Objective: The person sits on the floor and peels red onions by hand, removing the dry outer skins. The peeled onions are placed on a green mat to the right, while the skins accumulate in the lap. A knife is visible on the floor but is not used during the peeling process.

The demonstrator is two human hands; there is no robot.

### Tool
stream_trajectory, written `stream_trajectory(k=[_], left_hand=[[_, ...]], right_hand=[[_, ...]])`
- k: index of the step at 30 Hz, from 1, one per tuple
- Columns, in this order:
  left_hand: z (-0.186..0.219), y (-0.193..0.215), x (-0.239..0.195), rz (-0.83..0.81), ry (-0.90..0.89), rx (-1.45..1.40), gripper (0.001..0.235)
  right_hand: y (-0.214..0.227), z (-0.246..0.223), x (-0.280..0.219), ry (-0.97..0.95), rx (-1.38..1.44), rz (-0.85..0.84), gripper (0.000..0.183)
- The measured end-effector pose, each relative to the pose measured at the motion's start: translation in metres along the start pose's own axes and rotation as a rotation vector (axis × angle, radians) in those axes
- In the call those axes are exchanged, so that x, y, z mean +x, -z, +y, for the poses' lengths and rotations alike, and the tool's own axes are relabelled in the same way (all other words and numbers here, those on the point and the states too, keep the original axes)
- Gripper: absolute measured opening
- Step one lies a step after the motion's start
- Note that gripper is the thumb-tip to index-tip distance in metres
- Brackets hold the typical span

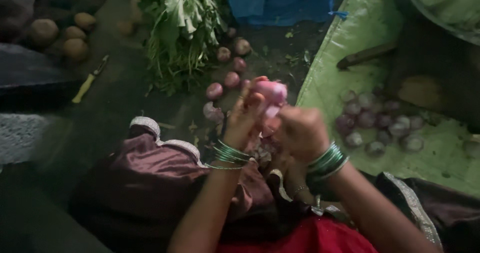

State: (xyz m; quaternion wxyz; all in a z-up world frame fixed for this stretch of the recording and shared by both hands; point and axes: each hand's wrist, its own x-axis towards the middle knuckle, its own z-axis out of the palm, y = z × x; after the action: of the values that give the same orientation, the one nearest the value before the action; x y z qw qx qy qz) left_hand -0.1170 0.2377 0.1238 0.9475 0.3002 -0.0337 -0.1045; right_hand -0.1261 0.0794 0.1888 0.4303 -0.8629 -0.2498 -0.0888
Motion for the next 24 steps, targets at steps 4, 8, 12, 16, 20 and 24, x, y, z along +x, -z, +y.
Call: stream_trajectory(k=[4, 8, 12, 16, 20, 24], left_hand=[[0.011, 0.004, 0.003, 0.08, 0.011, -0.079, 0.071], [0.026, -0.004, 0.0, 0.028, -0.02, 0.009, 0.072], [0.026, -0.016, -0.003, -0.06, -0.023, 0.066, 0.068], [0.021, -0.018, -0.007, -0.121, -0.067, 0.259, 0.064], [0.014, -0.009, -0.007, -0.087, -0.086, 0.365, 0.063], [0.013, -0.01, -0.005, -0.04, -0.017, 0.15, 0.063]], right_hand=[[-0.012, -0.019, -0.016, 0.161, 0.026, -0.149, 0.024], [-0.012, -0.008, -0.01, -0.122, 0.165, -0.114, 0.032], [0.006, 0.01, 0.003, -0.375, 0.182, -0.01, 0.019], [0.014, 0.017, 0.004, -0.45, 0.189, -0.007, 0.018], [0.001, 0.013, -0.003, -0.354, 0.185, 0.048, 0.022], [-0.007, 0.004, -0.008, -0.272, 0.103, 0.047, 0.037]])
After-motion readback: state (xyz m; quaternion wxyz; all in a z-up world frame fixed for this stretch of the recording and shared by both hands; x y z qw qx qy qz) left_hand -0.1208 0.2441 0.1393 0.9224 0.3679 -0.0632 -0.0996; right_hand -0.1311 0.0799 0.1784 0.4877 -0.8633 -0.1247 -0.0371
